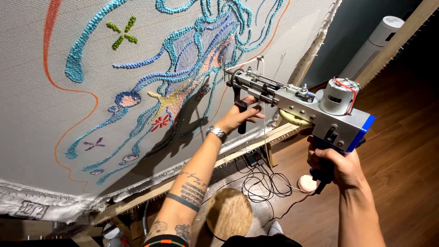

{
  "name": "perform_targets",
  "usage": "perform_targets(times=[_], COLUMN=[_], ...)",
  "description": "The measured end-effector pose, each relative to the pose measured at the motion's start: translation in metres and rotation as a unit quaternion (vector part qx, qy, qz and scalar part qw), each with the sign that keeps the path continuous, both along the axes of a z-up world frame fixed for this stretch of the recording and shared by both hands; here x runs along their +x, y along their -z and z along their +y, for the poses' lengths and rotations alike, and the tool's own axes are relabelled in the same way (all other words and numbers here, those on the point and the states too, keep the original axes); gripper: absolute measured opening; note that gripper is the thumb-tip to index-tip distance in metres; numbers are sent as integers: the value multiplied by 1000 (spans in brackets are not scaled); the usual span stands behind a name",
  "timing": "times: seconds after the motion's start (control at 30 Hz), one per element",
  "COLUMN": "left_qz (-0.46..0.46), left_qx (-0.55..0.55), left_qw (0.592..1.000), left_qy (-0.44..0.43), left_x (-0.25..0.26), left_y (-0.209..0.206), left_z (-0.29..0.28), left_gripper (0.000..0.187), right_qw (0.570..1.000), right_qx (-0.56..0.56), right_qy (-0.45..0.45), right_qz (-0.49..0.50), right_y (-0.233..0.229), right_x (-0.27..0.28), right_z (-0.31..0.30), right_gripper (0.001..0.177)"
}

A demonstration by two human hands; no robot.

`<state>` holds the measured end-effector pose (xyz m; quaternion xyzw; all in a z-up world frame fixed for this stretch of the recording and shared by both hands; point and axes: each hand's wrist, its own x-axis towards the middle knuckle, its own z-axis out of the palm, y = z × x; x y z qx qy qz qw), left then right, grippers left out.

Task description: Using a tufting gun to create a rug with a jellyfish pattern on a canvas frame.

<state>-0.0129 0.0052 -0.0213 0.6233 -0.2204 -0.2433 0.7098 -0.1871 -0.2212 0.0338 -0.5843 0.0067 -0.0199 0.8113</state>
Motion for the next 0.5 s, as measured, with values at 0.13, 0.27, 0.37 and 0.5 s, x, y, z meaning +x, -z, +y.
perform_targets(times=[0.13,0.27,0.37,0.5], left_qz=[32,-42,-76,-89], left_qx=[-63,0,39,41], left_qw=[992,995,992,992], left_qy=[-108,-94,-88,-79], left_x=[3,-7,-4,0], left_y=[9,-8,-5,-4], left_z=[-25,-23,-24,-24], left_gripper=[35,34,30,28], right_qw=[999,998,997,998], right_qx=[-31,-51,-48,-39], right_qy=[6,13,3,24], right_qz=[-32,-44,-58,-40], right_y=[6,6,-1,4], right_x=[0,-1,-3,-2], right_z=[-9,-15,-11,-14], right_gripper=[30,25,25,28])
